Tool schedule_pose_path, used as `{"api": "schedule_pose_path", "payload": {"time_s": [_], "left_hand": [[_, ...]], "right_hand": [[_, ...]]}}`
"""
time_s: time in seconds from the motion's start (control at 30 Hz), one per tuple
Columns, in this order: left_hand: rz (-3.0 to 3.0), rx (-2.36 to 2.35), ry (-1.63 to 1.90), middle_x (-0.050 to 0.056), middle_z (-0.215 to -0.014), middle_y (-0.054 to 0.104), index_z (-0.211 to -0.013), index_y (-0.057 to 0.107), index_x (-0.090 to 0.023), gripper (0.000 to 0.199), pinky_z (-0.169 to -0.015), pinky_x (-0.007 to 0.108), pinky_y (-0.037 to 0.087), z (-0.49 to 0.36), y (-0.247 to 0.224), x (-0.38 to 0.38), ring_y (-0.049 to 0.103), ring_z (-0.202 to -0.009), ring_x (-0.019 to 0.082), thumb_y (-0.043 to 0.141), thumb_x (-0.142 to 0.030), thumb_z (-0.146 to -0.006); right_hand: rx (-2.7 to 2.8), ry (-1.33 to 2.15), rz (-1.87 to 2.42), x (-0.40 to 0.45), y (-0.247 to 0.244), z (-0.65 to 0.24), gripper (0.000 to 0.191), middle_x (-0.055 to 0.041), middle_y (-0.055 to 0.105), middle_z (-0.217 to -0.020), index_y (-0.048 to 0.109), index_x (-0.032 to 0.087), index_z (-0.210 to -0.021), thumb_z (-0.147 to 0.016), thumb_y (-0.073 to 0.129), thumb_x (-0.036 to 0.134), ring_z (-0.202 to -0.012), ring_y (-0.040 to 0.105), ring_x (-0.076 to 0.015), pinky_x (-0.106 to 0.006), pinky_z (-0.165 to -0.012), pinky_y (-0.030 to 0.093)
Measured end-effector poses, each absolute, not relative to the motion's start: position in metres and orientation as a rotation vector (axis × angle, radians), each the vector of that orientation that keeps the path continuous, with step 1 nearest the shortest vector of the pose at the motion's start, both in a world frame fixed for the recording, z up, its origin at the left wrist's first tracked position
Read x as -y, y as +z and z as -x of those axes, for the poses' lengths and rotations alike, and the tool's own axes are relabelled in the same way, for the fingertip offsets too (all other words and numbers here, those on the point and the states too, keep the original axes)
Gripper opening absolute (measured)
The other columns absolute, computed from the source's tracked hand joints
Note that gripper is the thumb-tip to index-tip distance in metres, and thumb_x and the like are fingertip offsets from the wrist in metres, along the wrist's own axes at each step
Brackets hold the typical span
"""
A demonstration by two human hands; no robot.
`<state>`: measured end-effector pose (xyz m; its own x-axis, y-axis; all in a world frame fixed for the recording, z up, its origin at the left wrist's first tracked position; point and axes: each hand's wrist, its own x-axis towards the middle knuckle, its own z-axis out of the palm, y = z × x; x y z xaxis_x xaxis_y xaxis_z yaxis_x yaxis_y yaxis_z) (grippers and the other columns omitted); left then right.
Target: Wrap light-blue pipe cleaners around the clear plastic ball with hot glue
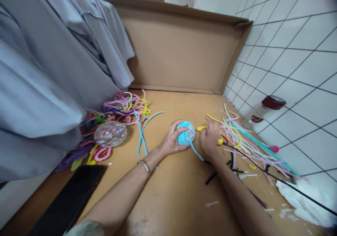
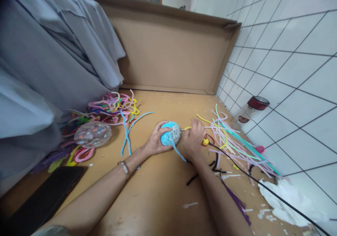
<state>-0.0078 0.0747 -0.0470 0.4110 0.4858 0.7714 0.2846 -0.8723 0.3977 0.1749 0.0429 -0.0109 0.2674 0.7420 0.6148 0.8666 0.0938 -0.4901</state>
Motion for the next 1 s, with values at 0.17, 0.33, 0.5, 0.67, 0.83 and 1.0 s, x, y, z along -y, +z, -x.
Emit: {"api": "schedule_pose_path", "payload": {"time_s": [0.17, 0.33, 0.5, 0.67, 0.83, 1.0], "left_hand": [[-2.460, -0.662, 1.443, 0.015, -0.135, 0.040, -0.126, 0.048, -0.024, 0.067, -0.102, 0.052, 0.043, 0.008, -0.047, -0.076, 0.044, -0.127, 0.032, 0.078, -0.038, -0.067], [-2.476, -0.643, 1.477, 0.015, -0.133, 0.039, -0.127, 0.047, -0.025, 0.066, -0.101, 0.052, 0.044, 0.008, -0.048, -0.078, 0.045, -0.125, 0.031, 0.077, -0.039, -0.069], [-2.483, -0.639, 1.462, 0.014, -0.133, 0.039, -0.127, 0.046, -0.025, 0.065, -0.101, 0.053, 0.044, 0.008, -0.045, -0.076, 0.045, -0.124, 0.031, 0.076, -0.039, -0.070], [-2.478, -0.638, 1.457, 0.015, -0.133, 0.039, -0.126, 0.046, -0.025, 0.064, -0.101, 0.052, 0.044, 0.008, -0.043, -0.076, 0.045, -0.125, 0.032, 0.075, -0.039, -0.071], [-2.493, -0.638, 1.471, 0.015, -0.133, 0.039, -0.126, 0.046, -0.025, 0.065, -0.101, 0.052, 0.043, 0.008, -0.045, -0.076, 0.045, -0.124, 0.032, 0.076, -0.040, -0.070], [-2.494, -0.638, 1.478, 0.015, -0.133, 0.039, -0.126, 0.046, -0.025, 0.065, -0.101, 0.052, 0.043, 0.008, -0.045, -0.076, 0.044, -0.125, 0.031, 0.076, -0.040, -0.071]], "right_hand": [[1.585, -0.222, 2.362, -0.047, -0.001, -0.201, 0.052, -0.0224, 0.059, -0.115, 0.048, 0.008, -0.130, -0.081, 0.049, 0.025, -0.110, 0.056, -0.0366, -0.048, -0.089, 0.042], [1.736, -0.171, 2.515, -0.044, 0.000, -0.205, 0.051, -0.0208, 0.060, -0.115, 0.042, 0.013, -0.136, -0.086, 0.042, 0.019, -0.107, 0.059, -0.0328, -0.042, -0.085, 0.043], [1.843, -0.127, 2.505, -0.045, 0.000, -0.215, 0.056, -0.0210, 0.061, -0.114, 0.039, 0.013, -0.140, -0.085, 0.047, 0.016, -0.106, 0.060, -0.0299, -0.036, -0.082, 0.043], [1.858, -0.223, 2.420, -0.052, -0.010, -0.219, 0.043, -0.0205, 0.064, -0.103, 0.052, 0.007, -0.125, -0.083, 0.044, 0.009, -0.097, 0.061, -0.0275, -0.032, -0.078, 0.042], [1.812, -0.364, 2.384, -0.064, -0.016, -0.206, 0.044, -0.0231, 0.065, -0.103, 0.048, 0.001, -0.128, -0.086, 0.038, 0.006, -0.096, 0.061, -0.0278, -0.033, -0.077, 0.044], [1.692, -0.481, 2.433, -0.060, -0.003, -0.207, 0.052, -0.0259, 0.064, -0.104, 0.036, -0.002, -0.139, -0.088, 0.037, 0.007, -0.098, 0.062, -0.0304, -0.035, -0.075, 0.046]]}}
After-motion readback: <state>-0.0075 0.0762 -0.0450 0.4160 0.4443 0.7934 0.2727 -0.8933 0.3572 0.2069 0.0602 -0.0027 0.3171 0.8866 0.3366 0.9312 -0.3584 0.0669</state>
